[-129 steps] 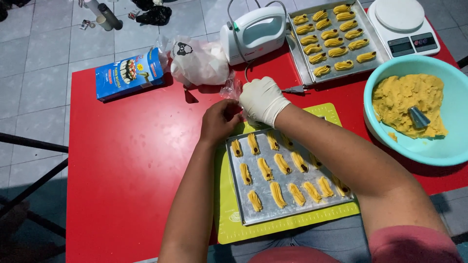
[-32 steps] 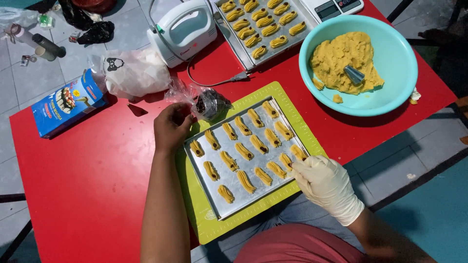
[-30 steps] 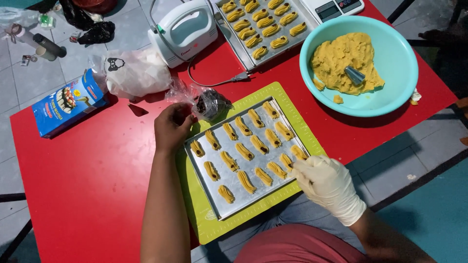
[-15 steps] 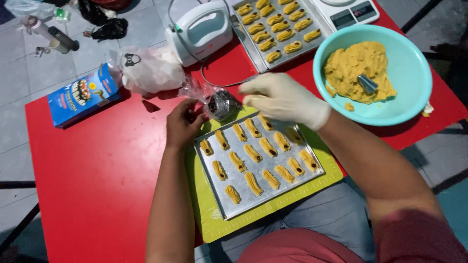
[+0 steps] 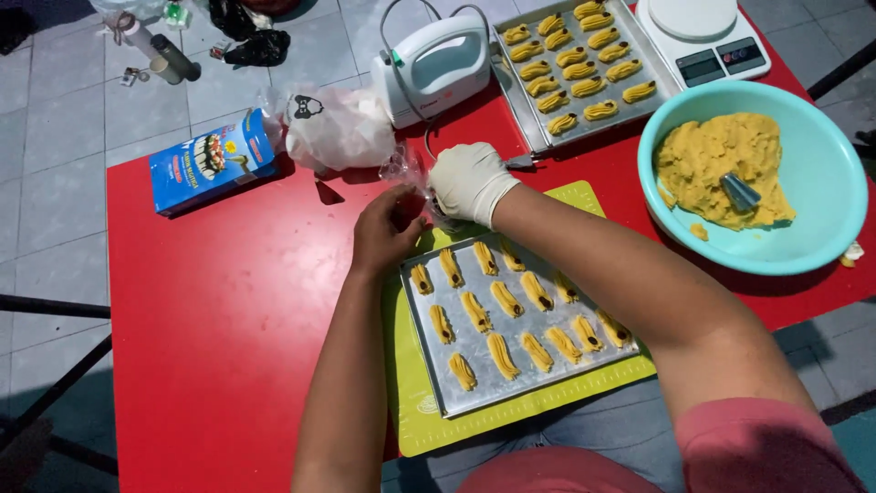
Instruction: Placing small chocolate toppings onto piped cookie dough strips on a baking tray.
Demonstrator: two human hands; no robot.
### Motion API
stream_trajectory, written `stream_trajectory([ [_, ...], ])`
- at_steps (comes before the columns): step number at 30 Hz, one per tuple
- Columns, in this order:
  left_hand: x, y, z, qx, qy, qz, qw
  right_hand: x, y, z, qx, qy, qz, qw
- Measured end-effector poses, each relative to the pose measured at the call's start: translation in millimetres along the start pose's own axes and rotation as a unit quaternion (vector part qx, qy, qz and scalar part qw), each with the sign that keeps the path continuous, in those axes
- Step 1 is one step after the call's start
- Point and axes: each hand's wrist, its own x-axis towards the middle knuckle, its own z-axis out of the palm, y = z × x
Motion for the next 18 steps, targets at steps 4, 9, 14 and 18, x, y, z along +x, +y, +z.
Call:
stream_trajectory([
  [4, 1.7, -1.1, -0.3, -0.019, 0.004, 0.000, 1.000, 1.5, -3.7, 1.2, -0.028, 0.024, -0.012, 0.999],
  [9, 2.5, 0.1, -0.5, -0.058, 0.008, -0.001, 0.998, 10.8, -4.3, 6.1, -0.001, -0.006, 0.032, 0.999],
  [14, 3.5, -8.8, 3.0, -0.061, 0.011, 0.008, 0.998, 8.3, -5.9, -4.7, 0.107, -0.040, 0.073, 0.991],
  [18, 3.6, -9.9, 4.6, -0.056, 0.016, 0.008, 0.998, 8.2, -7.0, -12.2, 0.149, -0.074, 0.072, 0.983],
])
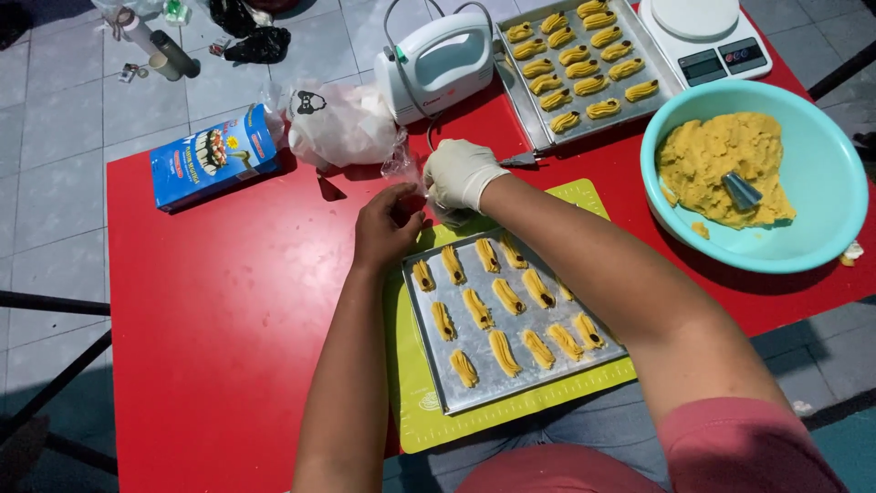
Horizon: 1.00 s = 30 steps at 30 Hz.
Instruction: Placing small chocolate toppings onto piped cookie dough strips on a baking tray.
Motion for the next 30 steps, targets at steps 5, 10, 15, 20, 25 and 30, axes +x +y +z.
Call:
stream_trajectory([
  [5, -1.3, 11.9, -4.5, -0.027, 0.001, -0.001, 1.000, -5.8, -7.0, -11.0, -0.007, -0.017, -0.017, 1.000],
  [10, -1.5, 5.8, -2.2, -0.024, 0.011, 0.006, 1.000, -3.6, 0.3, -8.3, 0.037, -0.003, -0.036, 0.999],
  [15, -1.0, 9.2, -3.7, -0.030, 0.010, -0.005, 0.999, -16.4, 10.6, -23.0, 0.103, -0.006, -0.051, 0.993],
  [20, -1.5, 7.7, -2.7, -0.017, 0.013, 0.003, 1.000, -35.7, 17.0, -29.2, 0.163, 0.003, -0.072, 0.984],
  [25, -0.6, 9.2, -3.7, -0.004, 0.011, 0.010, 1.000, -39.5, 39.6, -7.1, 0.220, 0.046, -0.098, 0.969],
  [30, -2.4, 7.6, -2.3, -0.016, 0.013, 0.006, 1.000, -99.6, 47.3, -23.4, 0.296, 0.134, -0.173, 0.930],
])
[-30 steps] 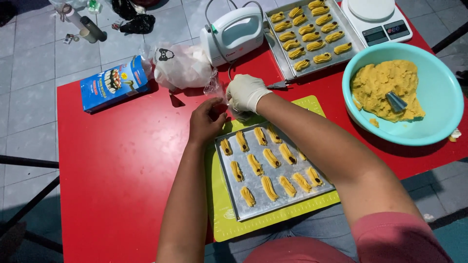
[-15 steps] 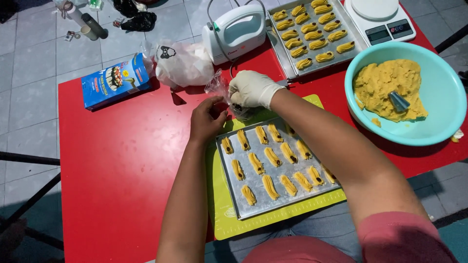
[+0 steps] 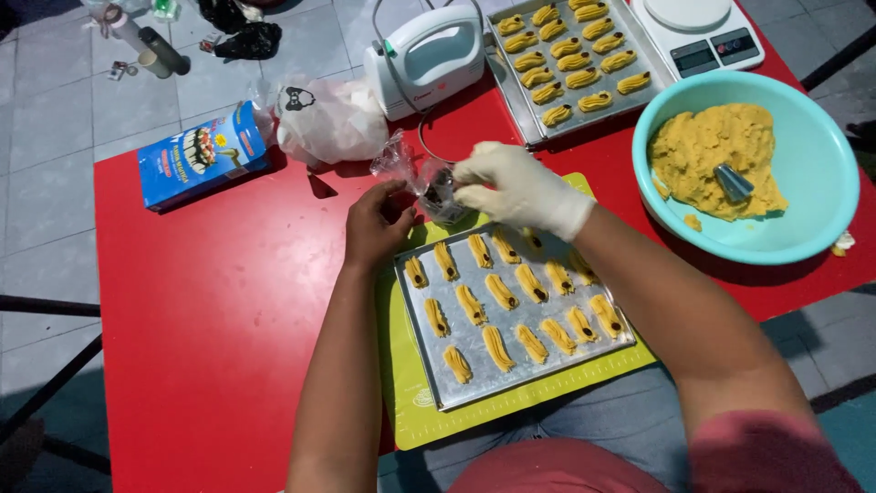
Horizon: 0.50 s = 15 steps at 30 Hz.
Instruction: Placing small chocolate toppings onto piped cookie dough strips on a baking tray.
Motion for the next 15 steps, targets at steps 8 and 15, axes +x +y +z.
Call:
stream_trajectory([
  [8, -2.8, 6.8, 0.9, -0.012, 0.000, -0.002, 1.000, -169.1, -0.9, -3.6, 0.017, 0.071, 0.067, 0.995],
  [15, 0.0, 24.8, -5.3, 0.011, -0.031, -0.019, 0.999, -242.4, -50.5, 36.9, -0.192, 0.123, 0.194, 0.954],
])
